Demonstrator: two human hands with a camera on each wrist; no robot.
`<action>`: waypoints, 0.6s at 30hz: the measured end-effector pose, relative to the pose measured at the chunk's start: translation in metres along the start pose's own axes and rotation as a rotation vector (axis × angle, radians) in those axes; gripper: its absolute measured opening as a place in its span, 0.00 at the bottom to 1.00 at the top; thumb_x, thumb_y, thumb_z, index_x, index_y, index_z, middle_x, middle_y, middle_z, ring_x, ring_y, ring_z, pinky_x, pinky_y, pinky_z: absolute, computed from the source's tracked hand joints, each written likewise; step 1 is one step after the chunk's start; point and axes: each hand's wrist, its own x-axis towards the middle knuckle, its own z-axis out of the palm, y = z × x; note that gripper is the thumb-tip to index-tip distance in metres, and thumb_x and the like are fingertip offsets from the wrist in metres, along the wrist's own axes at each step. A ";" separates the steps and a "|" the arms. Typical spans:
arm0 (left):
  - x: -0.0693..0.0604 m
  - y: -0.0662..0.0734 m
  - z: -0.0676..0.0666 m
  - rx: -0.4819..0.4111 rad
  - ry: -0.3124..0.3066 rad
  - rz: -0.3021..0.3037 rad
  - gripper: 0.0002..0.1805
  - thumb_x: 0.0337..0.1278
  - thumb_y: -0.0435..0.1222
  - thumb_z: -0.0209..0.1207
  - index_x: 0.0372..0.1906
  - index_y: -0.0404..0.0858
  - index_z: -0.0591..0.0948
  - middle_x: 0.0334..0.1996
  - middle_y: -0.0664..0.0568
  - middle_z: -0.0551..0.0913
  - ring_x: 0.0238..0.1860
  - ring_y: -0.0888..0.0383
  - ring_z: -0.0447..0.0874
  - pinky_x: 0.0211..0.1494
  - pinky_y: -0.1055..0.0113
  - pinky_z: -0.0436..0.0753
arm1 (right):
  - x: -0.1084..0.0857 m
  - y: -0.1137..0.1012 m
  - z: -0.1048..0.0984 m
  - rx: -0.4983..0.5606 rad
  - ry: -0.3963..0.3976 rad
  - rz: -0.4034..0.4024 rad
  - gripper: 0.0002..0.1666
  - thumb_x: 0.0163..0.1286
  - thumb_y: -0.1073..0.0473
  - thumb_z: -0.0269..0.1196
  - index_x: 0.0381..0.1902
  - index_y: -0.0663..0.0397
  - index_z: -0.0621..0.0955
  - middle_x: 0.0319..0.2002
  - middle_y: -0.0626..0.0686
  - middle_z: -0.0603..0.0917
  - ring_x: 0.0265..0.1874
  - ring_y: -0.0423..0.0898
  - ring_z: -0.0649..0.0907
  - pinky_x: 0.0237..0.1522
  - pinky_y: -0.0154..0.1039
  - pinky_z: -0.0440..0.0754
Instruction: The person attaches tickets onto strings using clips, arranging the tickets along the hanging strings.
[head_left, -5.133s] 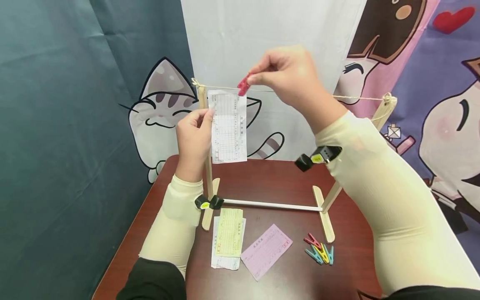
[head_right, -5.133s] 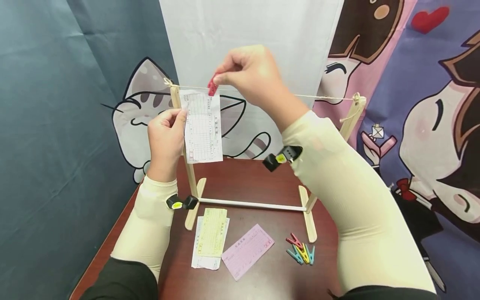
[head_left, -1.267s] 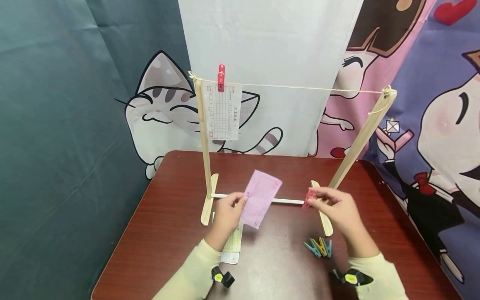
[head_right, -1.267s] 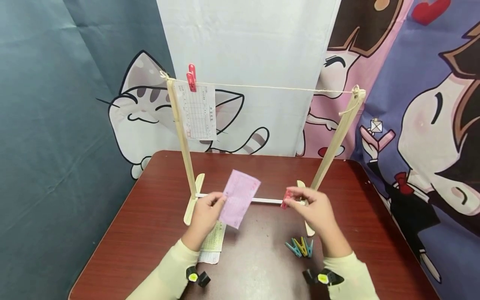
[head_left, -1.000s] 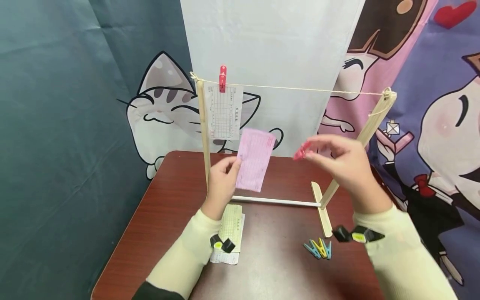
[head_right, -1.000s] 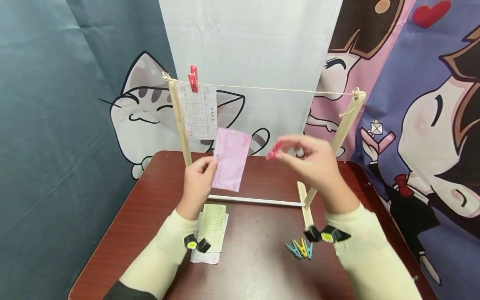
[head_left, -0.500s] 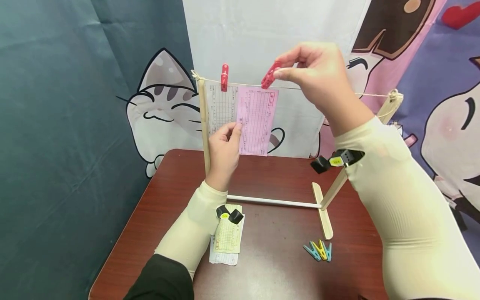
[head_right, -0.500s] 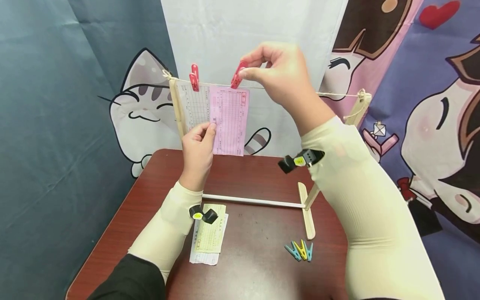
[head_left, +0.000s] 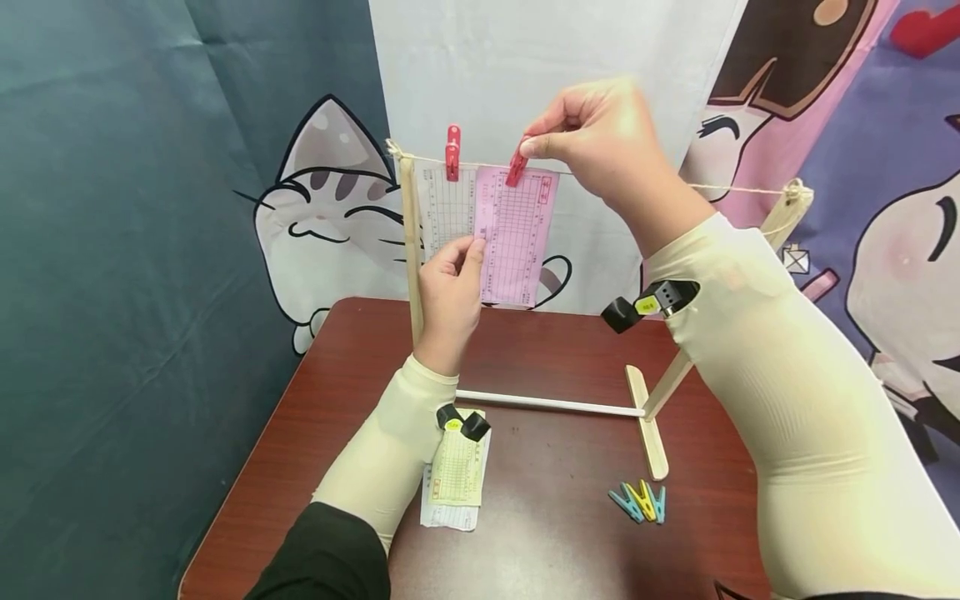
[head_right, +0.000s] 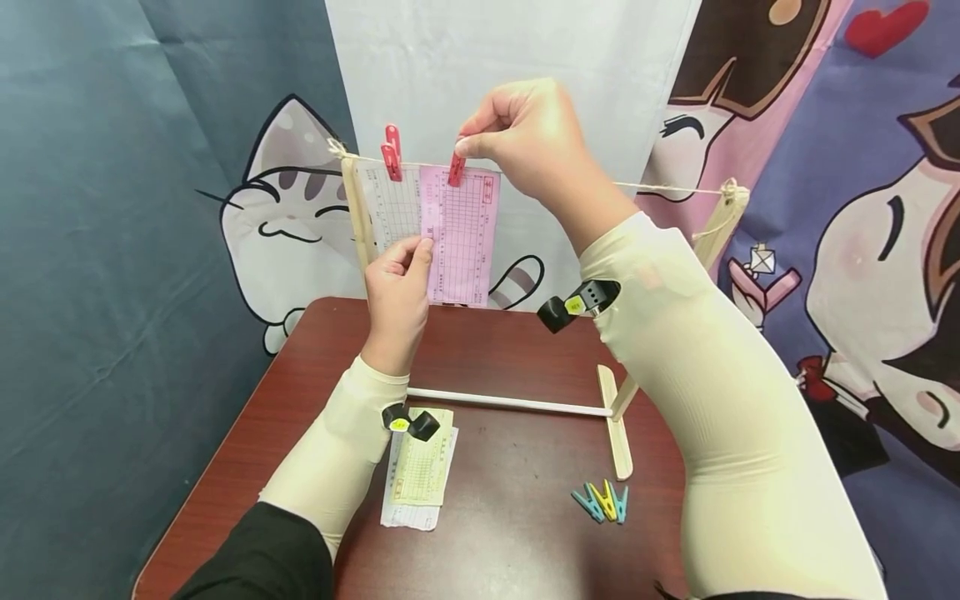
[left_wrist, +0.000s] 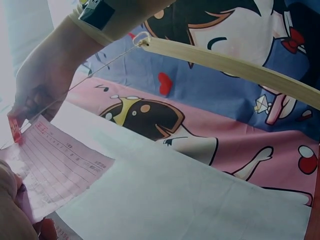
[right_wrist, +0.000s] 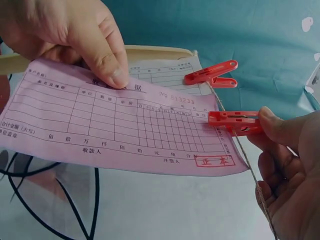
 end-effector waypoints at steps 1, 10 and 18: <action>0.000 0.000 0.000 0.003 0.002 -0.001 0.10 0.71 0.32 0.64 0.45 0.26 0.88 0.35 0.38 0.89 0.31 0.59 0.84 0.32 0.70 0.84 | 0.000 -0.001 0.000 -0.005 -0.010 -0.002 0.05 0.60 0.62 0.79 0.32 0.56 0.92 0.29 0.44 0.91 0.33 0.41 0.85 0.29 0.34 0.69; 0.001 -0.001 -0.001 0.011 0.006 -0.014 0.10 0.70 0.32 0.64 0.45 0.27 0.88 0.33 0.39 0.88 0.29 0.59 0.83 0.30 0.70 0.84 | 0.002 -0.003 -0.002 -0.116 -0.147 -0.003 0.17 0.61 0.58 0.78 0.47 0.58 0.89 0.36 0.45 0.91 0.37 0.40 0.86 0.37 0.31 0.78; -0.001 -0.001 -0.002 0.060 0.018 -0.022 0.10 0.69 0.32 0.65 0.45 0.28 0.89 0.34 0.40 0.89 0.29 0.58 0.81 0.31 0.71 0.81 | -0.004 -0.002 -0.007 -0.219 -0.165 0.002 0.32 0.64 0.50 0.76 0.66 0.45 0.83 0.49 0.47 0.90 0.46 0.40 0.83 0.43 0.33 0.76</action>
